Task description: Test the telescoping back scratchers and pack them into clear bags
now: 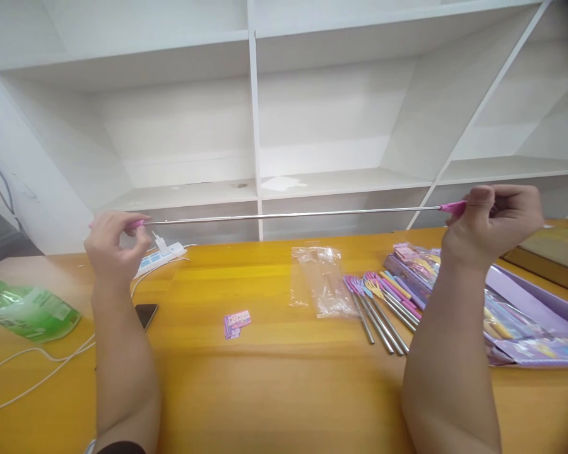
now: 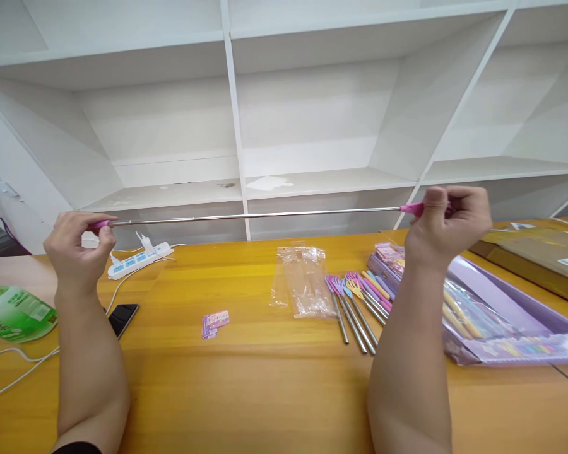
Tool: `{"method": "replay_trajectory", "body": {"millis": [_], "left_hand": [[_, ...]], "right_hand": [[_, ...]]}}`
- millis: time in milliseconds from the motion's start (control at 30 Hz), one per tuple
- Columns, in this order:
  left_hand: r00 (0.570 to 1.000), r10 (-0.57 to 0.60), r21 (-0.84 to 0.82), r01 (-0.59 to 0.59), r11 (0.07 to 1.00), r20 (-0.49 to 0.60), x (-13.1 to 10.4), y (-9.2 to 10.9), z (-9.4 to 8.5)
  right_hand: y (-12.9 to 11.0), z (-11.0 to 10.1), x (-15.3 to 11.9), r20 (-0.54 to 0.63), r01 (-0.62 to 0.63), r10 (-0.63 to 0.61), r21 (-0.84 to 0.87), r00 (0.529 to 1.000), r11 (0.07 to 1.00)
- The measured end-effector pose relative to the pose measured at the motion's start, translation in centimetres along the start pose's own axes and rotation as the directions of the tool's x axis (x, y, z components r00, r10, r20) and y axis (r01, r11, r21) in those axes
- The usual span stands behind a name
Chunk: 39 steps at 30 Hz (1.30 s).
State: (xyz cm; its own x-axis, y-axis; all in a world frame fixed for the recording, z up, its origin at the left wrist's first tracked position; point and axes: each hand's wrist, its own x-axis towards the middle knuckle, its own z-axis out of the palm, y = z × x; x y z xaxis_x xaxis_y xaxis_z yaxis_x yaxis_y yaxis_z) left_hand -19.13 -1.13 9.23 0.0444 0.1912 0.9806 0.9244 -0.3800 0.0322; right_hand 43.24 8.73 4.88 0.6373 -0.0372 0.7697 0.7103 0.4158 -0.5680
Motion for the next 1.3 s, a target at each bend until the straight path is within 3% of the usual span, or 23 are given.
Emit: {"method": "replay_trajectory", "body": {"millis": [100, 233, 400, 533, 700, 967, 1167, 1300], "left_hand": [[0.999, -0.016, -0.034, 0.017, 0.999, 0.036, 0.0, -0.9, 0.0], [0.997, -0.043, -0.043, 0.045, 0.998, 0.06, -0.1, -2.6, 0.4], [0.999, -0.032, -0.047, 0.033, 0.998, 0.036, -0.2, -3.1, 0.7], [0.999, -0.034, -0.067, 0.037, 0.997, 0.038, -0.2, -2.7, 0.5], [0.998, -0.026, -0.075, 0.031, 0.997, 0.061, -0.2, -2.1, 0.5], [0.996, 0.063, -0.11, -0.055, 0.992, 0.067, -0.1, -0.1, 0.3], [0.987, 0.151, -0.12, -0.143, 0.982, 0.057, 0.3, 1.7, -0.3], [0.965, 0.261, -0.114, -0.257, 0.96, 0.026, 0.4, 2.6, -0.7]], "right_hand": [[-0.7, 0.8, 0.1, -0.036, -0.185, 0.201, 0.256, 0.979, 0.949], [-1.5, 0.7, 0.1, 0.115, -0.35, 0.332, 0.371, 0.936, 0.86], [-1.6, 0.4, -0.2, 0.259, -0.432, 0.35, 0.436, 0.9, 0.789], [-1.2, 0.7, -0.3, 0.337, -0.43, 0.294, 0.467, 0.894, 0.773], [-0.7, 1.1, -0.1, 0.347, -0.42, 0.287, 0.411, 0.893, 0.809], [-1.4, 0.5, 0.6, 0.302, -0.47, 0.367, 0.432, 0.88, 0.77], [-1.5, -0.4, 1.3, 0.264, -0.545, 0.481, 0.5, 0.836, 0.672], [-1.9, -1.8, 0.8, 0.406, -0.548, 0.368, 0.641, 0.836, 0.537]]}}
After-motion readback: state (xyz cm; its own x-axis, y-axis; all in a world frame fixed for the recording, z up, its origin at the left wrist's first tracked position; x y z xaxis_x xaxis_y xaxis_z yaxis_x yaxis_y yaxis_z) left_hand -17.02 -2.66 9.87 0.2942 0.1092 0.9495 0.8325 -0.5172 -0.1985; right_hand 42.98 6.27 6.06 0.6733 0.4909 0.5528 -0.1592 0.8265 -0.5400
